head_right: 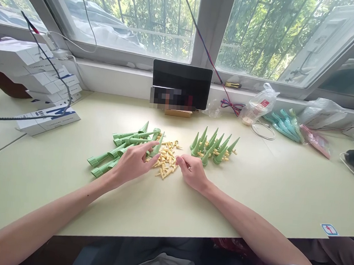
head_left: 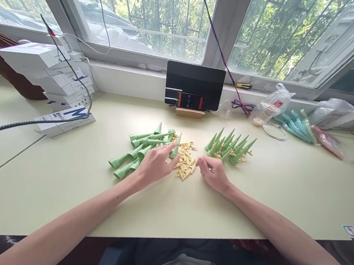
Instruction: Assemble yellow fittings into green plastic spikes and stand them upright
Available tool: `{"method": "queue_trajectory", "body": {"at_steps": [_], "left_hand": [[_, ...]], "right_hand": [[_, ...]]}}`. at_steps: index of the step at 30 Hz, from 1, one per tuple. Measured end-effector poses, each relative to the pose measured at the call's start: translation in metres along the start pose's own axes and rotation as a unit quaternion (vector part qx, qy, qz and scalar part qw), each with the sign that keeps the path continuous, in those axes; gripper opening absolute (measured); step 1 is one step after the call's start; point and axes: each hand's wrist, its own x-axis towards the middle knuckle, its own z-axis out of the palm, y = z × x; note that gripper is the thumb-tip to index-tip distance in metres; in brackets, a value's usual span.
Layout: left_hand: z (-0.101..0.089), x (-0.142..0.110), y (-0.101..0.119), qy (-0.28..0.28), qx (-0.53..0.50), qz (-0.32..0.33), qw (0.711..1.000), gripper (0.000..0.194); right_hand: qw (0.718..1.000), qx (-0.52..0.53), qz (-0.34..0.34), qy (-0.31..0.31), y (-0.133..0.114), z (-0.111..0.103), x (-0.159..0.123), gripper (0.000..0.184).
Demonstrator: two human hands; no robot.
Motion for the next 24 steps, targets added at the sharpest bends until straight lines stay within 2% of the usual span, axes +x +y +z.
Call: {"method": "queue_trajectory", "body": {"at_steps": [7, 10, 14, 17, 22, 24], "left_hand": [[0.002, -0.003, -0.002, -0.040, 0.050, 0.039, 0.997, 0.027], [0.001, -0.003, -0.003, -0.058, 0.065, 0.056, 0.995, 0.030], [0.001, -0.002, -0.005, -0.053, 0.089, 0.073, 0.992, 0.035], [0.001, -0.001, -0.006, -0.017, 0.096, 0.093, 0.991, 0.034], [-0.002, -0.002, 0.000, 0.100, 0.062, 0.157, 0.981, 0.018], [-0.002, -0.007, 0.008, 0.104, 0.022, 0.194, 0.975, 0.010]], "right_hand": [[1.000, 0.002, 0.001, -0.008, 0.001, 0.000, 0.001, 0.046], [1.000, 0.002, 0.000, -0.008, 0.000, -0.001, 0.001, 0.045], [1.000, 0.000, 0.001, -0.006, 0.000, -0.002, 0.002, 0.044], [1.000, -0.003, 0.008, -0.003, 0.000, -0.003, 0.002, 0.040], [1.000, 0.009, 0.018, -0.002, -0.002, -0.003, 0.003, 0.030], [1.000, 0.007, 0.012, -0.006, -0.002, -0.003, 0.003, 0.028]]}}
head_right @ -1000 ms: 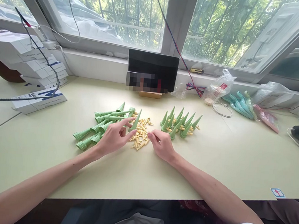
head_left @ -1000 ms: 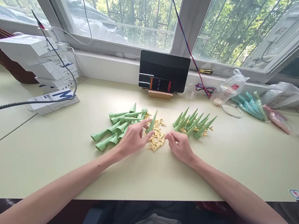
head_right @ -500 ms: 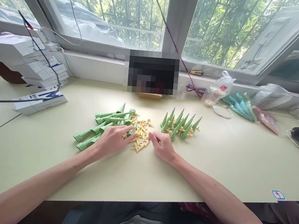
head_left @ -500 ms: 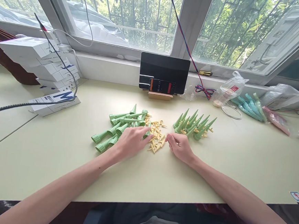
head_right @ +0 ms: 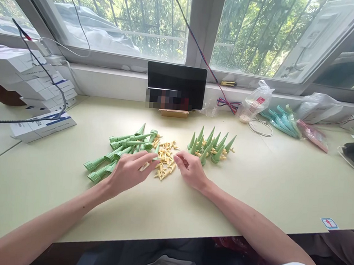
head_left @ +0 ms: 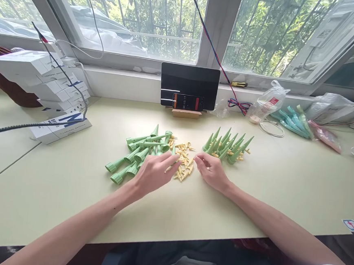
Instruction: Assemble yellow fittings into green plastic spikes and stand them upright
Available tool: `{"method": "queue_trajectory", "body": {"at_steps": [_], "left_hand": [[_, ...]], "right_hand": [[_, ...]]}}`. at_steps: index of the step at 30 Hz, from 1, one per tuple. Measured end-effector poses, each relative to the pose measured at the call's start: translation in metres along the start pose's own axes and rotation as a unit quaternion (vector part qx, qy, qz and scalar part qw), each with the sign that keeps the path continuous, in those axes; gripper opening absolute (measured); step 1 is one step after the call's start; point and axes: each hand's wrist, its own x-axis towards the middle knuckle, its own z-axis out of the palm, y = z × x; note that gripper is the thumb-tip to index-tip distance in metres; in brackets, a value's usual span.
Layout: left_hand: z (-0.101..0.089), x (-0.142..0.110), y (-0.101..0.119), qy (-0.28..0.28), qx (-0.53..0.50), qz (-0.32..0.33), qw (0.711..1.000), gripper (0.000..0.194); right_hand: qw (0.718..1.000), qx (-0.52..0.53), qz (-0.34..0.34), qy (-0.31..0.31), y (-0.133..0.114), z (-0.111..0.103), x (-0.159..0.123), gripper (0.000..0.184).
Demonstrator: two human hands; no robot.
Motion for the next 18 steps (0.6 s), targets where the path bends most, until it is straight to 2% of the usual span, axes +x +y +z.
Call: {"method": "queue_trajectory", "body": {"at_steps": [2, 5, 6, 10, 18], "left_hand": [[0.000, -0.003, 0.011, -0.034, -0.042, 0.042, 0.998, 0.012], [0.004, -0.010, 0.027, -0.162, -0.071, 0.115, 0.978, 0.021], [0.005, -0.012, 0.031, -0.186, -0.080, 0.131, 0.971, 0.022], [0.010, -0.019, 0.040, -0.225, -0.106, 0.162, 0.955, 0.021], [0.009, -0.018, 0.040, -0.293, -0.096, 0.186, 0.933, 0.022]], "right_hand": [[1.000, -0.011, -0.012, -0.002, 0.000, 0.000, 0.000, 0.027], [0.999, -0.029, -0.027, -0.008, 0.000, 0.001, 0.001, 0.024], [0.999, -0.034, -0.029, -0.009, 0.001, 0.001, 0.001, 0.023], [0.998, -0.051, -0.037, -0.025, 0.001, 0.004, 0.000, 0.021], [0.993, -0.070, -0.079, -0.054, 0.001, 0.009, -0.002, 0.014]]}}
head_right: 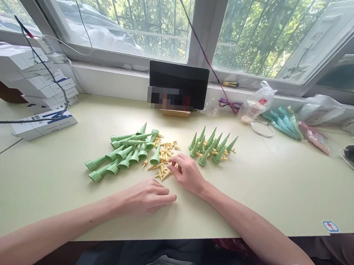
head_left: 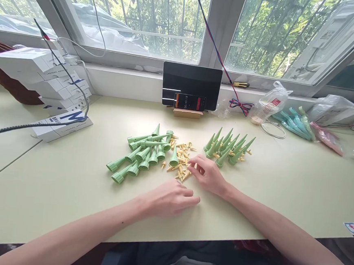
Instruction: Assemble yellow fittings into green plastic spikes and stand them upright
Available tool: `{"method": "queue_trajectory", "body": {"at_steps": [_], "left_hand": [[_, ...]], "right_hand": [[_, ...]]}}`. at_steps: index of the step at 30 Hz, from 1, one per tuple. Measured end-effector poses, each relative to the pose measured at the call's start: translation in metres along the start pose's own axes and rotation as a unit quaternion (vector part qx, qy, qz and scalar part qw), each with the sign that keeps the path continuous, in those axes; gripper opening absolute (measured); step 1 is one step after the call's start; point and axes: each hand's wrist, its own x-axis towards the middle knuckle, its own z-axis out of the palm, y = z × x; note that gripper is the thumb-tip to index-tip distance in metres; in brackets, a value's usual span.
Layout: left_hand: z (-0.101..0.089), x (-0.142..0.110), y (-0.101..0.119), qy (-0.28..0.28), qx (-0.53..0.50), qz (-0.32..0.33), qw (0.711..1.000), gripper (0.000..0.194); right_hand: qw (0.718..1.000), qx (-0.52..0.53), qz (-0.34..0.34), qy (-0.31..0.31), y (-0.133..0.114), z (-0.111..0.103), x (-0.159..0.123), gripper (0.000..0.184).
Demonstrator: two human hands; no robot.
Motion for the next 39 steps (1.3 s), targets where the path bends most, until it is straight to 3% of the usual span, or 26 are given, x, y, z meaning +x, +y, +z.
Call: {"method": "queue_trajectory", "body": {"at_steps": [3, 11, 18, 22, 39], "left_hand": [[-0.001, 0.001, 0.000, -0.013, -0.007, 0.005, 1.000, 0.023], [-0.004, -0.003, -0.006, 0.072, 0.027, -0.025, 0.997, 0.019], [-0.010, -0.001, -0.019, 0.177, 0.093, -0.188, 0.962, 0.022], [-0.013, 0.001, -0.025, 0.153, 0.138, -0.212, 0.955, 0.021], [-0.009, 0.011, -0.027, 0.136, 0.123, -0.263, 0.947, 0.024]], "right_hand": [[1.000, -0.003, -0.005, -0.004, 0.000, 0.001, 0.000, 0.013], [1.000, 0.002, 0.008, 0.004, 0.002, 0.000, 0.001, 0.011], [1.000, -0.003, 0.021, 0.007, 0.000, -0.001, 0.002, 0.011], [1.000, 0.003, 0.026, 0.007, 0.000, -0.001, 0.002, 0.010], [1.000, -0.010, 0.024, 0.002, 0.002, -0.001, 0.003, 0.010]]}}
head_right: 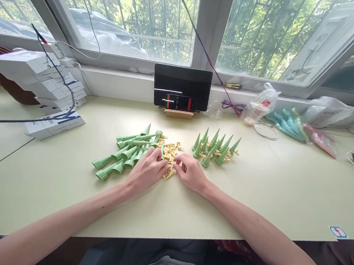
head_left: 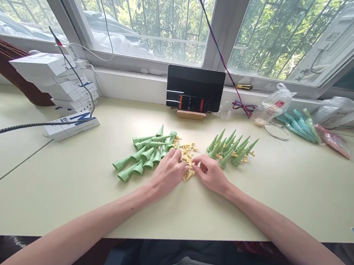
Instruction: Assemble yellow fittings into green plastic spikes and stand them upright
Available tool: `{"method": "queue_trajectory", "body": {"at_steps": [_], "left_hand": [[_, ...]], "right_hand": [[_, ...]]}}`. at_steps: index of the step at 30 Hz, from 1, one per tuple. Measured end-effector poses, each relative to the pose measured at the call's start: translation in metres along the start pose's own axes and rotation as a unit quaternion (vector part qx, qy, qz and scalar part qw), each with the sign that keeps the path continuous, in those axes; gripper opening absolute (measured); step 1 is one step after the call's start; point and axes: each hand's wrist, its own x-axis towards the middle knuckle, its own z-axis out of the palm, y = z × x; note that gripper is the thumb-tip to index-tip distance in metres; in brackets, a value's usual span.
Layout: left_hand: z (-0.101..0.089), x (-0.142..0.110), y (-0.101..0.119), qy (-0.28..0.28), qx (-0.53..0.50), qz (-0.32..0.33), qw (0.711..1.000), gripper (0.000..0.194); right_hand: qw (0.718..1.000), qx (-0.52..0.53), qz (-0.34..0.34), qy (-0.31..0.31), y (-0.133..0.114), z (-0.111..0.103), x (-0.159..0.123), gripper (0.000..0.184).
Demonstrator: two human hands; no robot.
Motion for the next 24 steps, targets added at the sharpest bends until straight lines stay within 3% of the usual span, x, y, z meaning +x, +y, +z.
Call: {"method": "queue_trajectory", "body": {"at_steps": [12, 24], "left_hand": [[0.0001, 0.0009, 0.0000, -0.032, -0.022, -0.042, 0.998, 0.017], [0.0045, -0.0010, 0.0008, -0.037, 0.026, -0.018, 0.999, 0.025]], "right_hand": [[1.000, 0.002, 0.004, -0.004, -0.0007, -0.0002, 0.0001, 0.009], [1.000, 0.008, 0.009, -0.006, 0.0000, 0.0007, 0.0008, 0.009]]}}
